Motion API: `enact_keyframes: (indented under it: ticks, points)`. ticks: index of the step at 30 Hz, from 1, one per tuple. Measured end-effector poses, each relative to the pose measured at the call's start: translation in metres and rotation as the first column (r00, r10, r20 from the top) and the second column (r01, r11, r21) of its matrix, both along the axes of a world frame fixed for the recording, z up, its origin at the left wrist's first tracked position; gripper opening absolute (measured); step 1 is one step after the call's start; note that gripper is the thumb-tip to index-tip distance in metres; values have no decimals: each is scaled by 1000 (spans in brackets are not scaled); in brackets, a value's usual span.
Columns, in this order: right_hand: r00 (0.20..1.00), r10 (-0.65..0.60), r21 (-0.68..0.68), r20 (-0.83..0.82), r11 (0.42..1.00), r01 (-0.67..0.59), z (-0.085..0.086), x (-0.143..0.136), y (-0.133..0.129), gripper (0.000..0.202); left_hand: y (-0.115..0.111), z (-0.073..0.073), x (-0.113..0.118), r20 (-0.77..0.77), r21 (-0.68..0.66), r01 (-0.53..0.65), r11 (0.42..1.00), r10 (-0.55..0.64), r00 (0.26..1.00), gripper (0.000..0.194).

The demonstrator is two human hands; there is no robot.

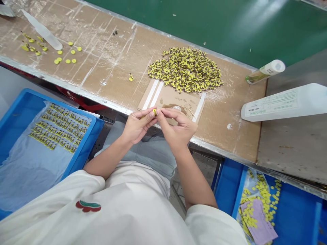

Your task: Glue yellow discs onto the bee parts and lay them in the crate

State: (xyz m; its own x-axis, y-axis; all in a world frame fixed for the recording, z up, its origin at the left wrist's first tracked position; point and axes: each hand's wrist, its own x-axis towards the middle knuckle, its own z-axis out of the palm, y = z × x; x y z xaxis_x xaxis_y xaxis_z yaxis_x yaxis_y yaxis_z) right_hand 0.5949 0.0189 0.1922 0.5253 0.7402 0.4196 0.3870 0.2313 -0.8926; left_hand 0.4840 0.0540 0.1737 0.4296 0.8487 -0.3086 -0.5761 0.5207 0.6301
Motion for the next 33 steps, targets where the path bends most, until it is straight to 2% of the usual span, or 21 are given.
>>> enact_keyframes:
  ticks: [8,15,21,27,33]
  points:
    - [995,-74,-82,67,993,80,-2,-7,5,19,-1,9,-6,-24,-8,-52,999,52,998,30]
    - [998,-58,-68,12,996,58,-1,-14,9,17,2,9,-12,-7,-39,-52,998,52,999,30]
    - [989,-23,-51,-146,999,16,1,-21,14,19,5,6,-18,2,-14,-46,999,46,999,27]
    - [995,-2,-112,-99,994,-10,3,-23,19,22,9,4,-22,11,-30,-63,998,63,998,28]
    - [993,50,-126,-107,990,-63,4,-29,26,23,11,5,-26,11,-25,-159,987,159,987,21]
